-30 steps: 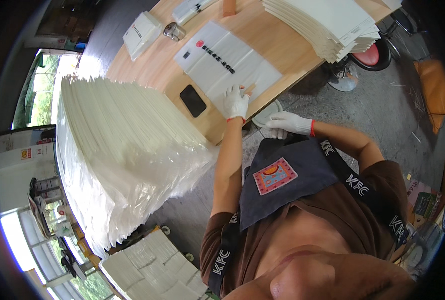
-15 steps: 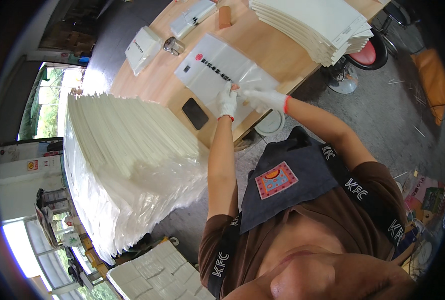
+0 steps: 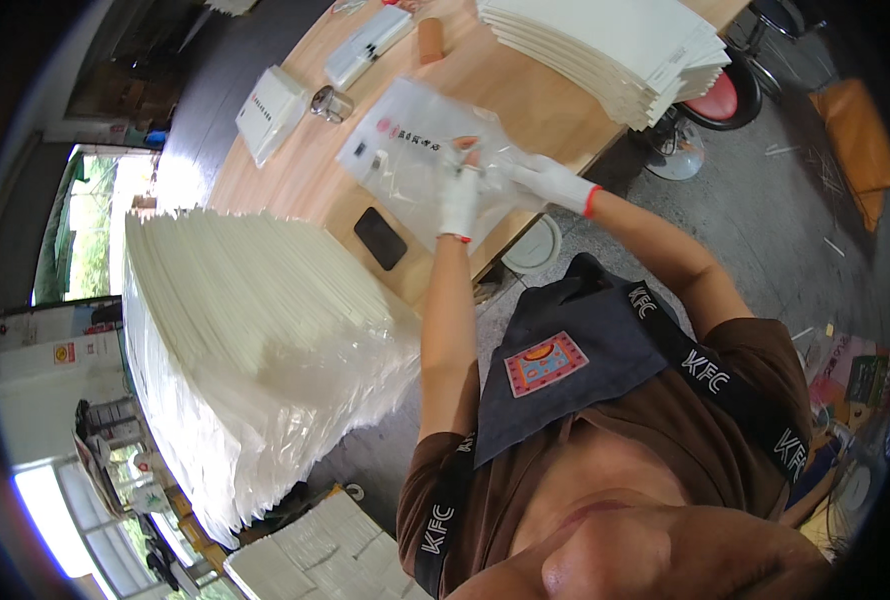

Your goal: The person repeatedly picks up stacks of white paper items and places them into clear plastic bags on a wooden table. The person wears white gloves and continues the same packing motion throughout the clip.

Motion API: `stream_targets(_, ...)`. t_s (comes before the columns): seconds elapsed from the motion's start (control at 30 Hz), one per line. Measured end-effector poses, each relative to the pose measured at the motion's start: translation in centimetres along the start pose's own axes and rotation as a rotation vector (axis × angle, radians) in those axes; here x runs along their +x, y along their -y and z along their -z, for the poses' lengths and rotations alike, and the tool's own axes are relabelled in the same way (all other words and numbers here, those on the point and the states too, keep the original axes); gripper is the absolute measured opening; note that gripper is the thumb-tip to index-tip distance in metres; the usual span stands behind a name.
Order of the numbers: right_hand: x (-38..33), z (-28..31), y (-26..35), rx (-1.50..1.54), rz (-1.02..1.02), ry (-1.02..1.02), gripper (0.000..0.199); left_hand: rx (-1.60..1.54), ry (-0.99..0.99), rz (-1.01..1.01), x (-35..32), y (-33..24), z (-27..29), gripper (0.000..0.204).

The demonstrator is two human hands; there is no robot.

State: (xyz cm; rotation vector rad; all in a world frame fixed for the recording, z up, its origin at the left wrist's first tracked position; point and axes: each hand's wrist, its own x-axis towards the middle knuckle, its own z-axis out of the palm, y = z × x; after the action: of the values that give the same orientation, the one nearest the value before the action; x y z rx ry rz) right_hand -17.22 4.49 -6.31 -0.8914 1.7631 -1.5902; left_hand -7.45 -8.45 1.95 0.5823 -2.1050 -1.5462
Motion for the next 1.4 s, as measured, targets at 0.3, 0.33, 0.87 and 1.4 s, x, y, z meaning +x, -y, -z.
stream_targets(0.3,-8.0,-3.1,-1.4,-0.856,0.196,0.13,0.036,0.374,0.532,-0.498,-11.3,-7.6,-8.2,0.028)
stream_targets(0.33,-9.0,-3.1,-1.7,-0.873,0.203,0.187,0.035,0.369,0.434,-0.549,-11.2,-6.5,-8.1,0.024)
stream_targets(0.87,-3.0,28.1,6.9,-1.413,0.607,-0.126,0.031,-0.257,0.386,0.073,2.3,-0.2,-11.1,0.024)
stream_targets(1.4,-9.0,18.8,5.3,0.354,-0.088,-0.099,0.034,-0.204,0.609,0.231,4.0,-3.2,-0.8,0.034)
